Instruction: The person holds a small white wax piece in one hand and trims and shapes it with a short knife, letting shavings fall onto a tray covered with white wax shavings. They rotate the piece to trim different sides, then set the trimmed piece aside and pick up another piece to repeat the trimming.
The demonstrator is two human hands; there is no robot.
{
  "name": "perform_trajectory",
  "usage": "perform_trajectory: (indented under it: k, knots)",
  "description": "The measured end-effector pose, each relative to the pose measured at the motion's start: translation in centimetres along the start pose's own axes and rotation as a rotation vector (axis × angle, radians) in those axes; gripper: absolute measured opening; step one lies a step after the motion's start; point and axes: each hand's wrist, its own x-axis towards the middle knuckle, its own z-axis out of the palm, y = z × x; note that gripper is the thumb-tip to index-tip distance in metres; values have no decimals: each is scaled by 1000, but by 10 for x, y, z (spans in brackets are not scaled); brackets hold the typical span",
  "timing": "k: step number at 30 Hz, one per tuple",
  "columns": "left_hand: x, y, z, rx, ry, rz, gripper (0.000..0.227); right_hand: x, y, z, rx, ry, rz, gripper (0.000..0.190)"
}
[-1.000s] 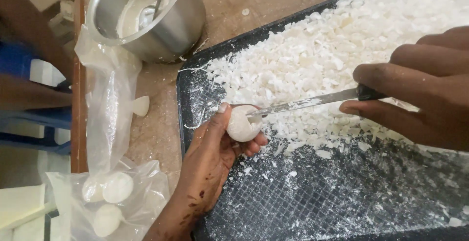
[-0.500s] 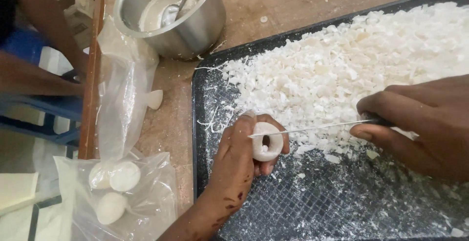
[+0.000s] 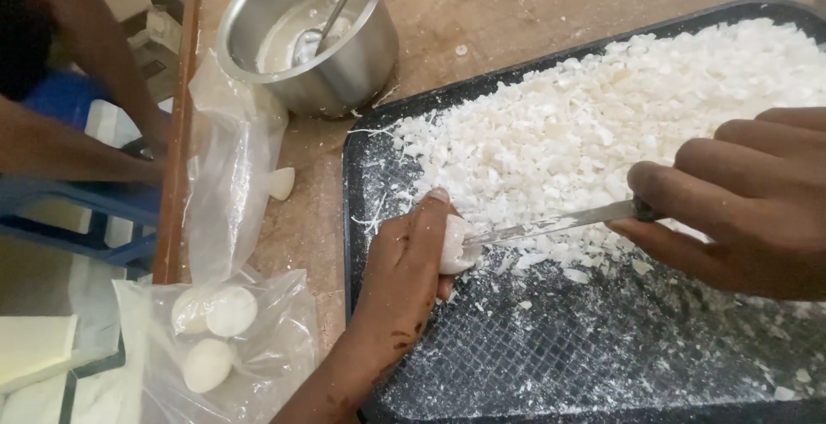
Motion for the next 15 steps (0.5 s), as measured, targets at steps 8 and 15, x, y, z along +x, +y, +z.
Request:
perform_trajectory:
  k: [8, 15]
  knots:
    - [-14, 11, 3, 26, 62, 48, 60, 14, -18, -4, -126, -13, -38, 34]
    - [0, -16, 8, -110, 70, 48, 61, 28, -44, -14, -16, -649, 273, 40]
